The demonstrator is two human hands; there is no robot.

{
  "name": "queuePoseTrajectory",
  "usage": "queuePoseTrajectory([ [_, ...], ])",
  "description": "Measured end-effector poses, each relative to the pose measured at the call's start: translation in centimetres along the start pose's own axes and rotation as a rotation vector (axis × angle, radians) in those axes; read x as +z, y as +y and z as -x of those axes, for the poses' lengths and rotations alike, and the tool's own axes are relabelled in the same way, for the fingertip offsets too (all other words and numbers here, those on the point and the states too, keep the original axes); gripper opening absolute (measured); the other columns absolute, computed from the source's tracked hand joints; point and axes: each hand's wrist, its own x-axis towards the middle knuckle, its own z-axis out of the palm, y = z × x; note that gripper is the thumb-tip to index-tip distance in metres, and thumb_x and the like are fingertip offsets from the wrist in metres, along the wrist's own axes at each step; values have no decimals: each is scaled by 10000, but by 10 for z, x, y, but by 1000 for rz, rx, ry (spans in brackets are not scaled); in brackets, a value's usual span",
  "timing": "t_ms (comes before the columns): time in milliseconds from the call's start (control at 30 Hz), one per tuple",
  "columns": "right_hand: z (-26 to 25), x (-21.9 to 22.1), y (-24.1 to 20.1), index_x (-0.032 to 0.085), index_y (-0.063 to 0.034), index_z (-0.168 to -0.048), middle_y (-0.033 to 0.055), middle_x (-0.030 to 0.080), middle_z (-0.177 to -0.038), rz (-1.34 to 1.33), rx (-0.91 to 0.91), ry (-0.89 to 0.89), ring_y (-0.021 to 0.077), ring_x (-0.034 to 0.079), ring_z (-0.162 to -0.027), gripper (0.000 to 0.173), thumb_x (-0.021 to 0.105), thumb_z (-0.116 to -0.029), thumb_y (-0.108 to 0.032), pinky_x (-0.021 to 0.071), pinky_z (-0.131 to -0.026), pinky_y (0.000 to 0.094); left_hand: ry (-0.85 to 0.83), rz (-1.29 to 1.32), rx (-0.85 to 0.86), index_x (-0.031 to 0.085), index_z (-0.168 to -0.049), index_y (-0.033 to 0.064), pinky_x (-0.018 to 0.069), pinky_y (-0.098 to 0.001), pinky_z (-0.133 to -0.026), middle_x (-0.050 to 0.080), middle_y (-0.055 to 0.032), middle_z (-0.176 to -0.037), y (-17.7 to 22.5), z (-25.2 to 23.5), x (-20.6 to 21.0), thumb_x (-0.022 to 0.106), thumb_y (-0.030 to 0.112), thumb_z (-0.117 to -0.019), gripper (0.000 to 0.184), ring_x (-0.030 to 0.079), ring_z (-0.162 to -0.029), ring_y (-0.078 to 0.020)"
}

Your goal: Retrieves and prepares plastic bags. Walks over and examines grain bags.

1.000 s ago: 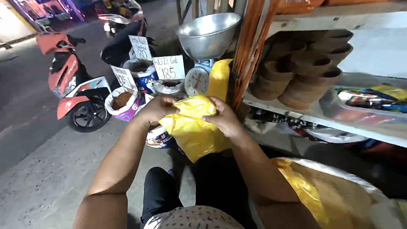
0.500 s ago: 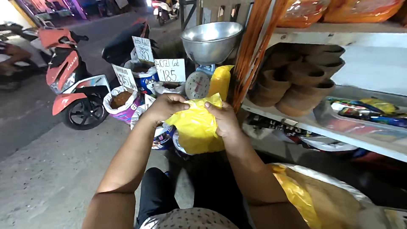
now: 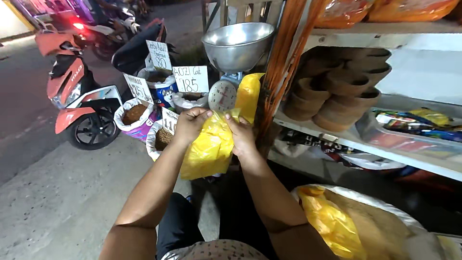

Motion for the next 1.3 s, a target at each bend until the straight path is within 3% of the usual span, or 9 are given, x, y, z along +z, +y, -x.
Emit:
queuePoseTrajectory([
  [133,-5,-15,8,674,-90,-1080,21,714,-903,-53,-36,48,111,709,-830,316,544,-1060,-378,628,-771,352,-35,19,-14,671,-726,107,466,-229,-568,605,63,-652,-10,-5,16,641,211,-1017,310,535,-585,-13],
  [333,-21,-45,6,701,-41,-1135,23,720,-995,-90,-111,24,87,690,-887,165,600,-1005,-47,609,-803,291,-67,107,-140,762,-985,42,590,-263,-753,742,2,-890,-15,-12,45,650,72,-989,116,680,-789,-43],
  [467,-22,-64,0,655,-131,-1215,-3,714,-990,-58,24,-72,76,693,-822,216,654,-1004,-174,617,-727,282,-30,171,-114,758,-942,56,578,-268,-748,727,9,-866,-26,-22,68,628,121,-1012,161,665,-784,-45],
  [633,-35,-76,0,647,-80,-1190,55,717,-969,-16,120,-8,128,701,-871,288,533,-1071,-316,613,-793,334,-60,235,-132,564,-727,153,427,-231,-532,522,58,-648,-39,-33,98,594,241,-1040,326,472,-561,-40],
  [800,-54,-96,-2,656,-61,-1215,48,720,-1026,-40,80,63,119,688,-896,212,520,-1066,-126,593,-791,309,-241,329,-277,644,-921,94,566,-280,-694,682,-2,-854,-46,-45,108,758,-56,-831,208,633,-747,-81],
  [967,-69,-110,1,666,-52,-1119,68,721,-912,-97,103,90,144,700,-792,175,671,-992,-172,617,-719,348,-212,131,-293,752,-911,68,551,-267,-651,702,0,-794,-56,-52,118,699,147,-977,116,625,-685,-60],
  [1100,-75,-113,13,636,-84,-1180,62,715,-939,-54,145,33,141,703,-843,320,486,-1087,-350,615,-751,345,-210,344,-216,681,-847,122,531,-259,-600,651,23,-729,-66,-54,130,510,264,-1078,322,599,-643,-55],
  [1200,-75,-122,15,560,-110,-1334,72,716,-1059,-131,238,-93,159,704,-963,440,343,-1113,-423,611,-833,362,-189,471,-305,669,-999,147,588,-290,-698,696,24,-811,-70,-55,135,418,356,-1095,340,667,-747,-67],
  [1300,-81,-141,15,620,-122,-1233,74,742,-1023,-364,301,-286,163,724,-944,495,369,-1076,-519,623,-825,370,-275,627,-288,671,-1097,181,604,-260,-753,721,48,-891,-80,-58,130,495,446,-1054,321,689,-813,-39],
])
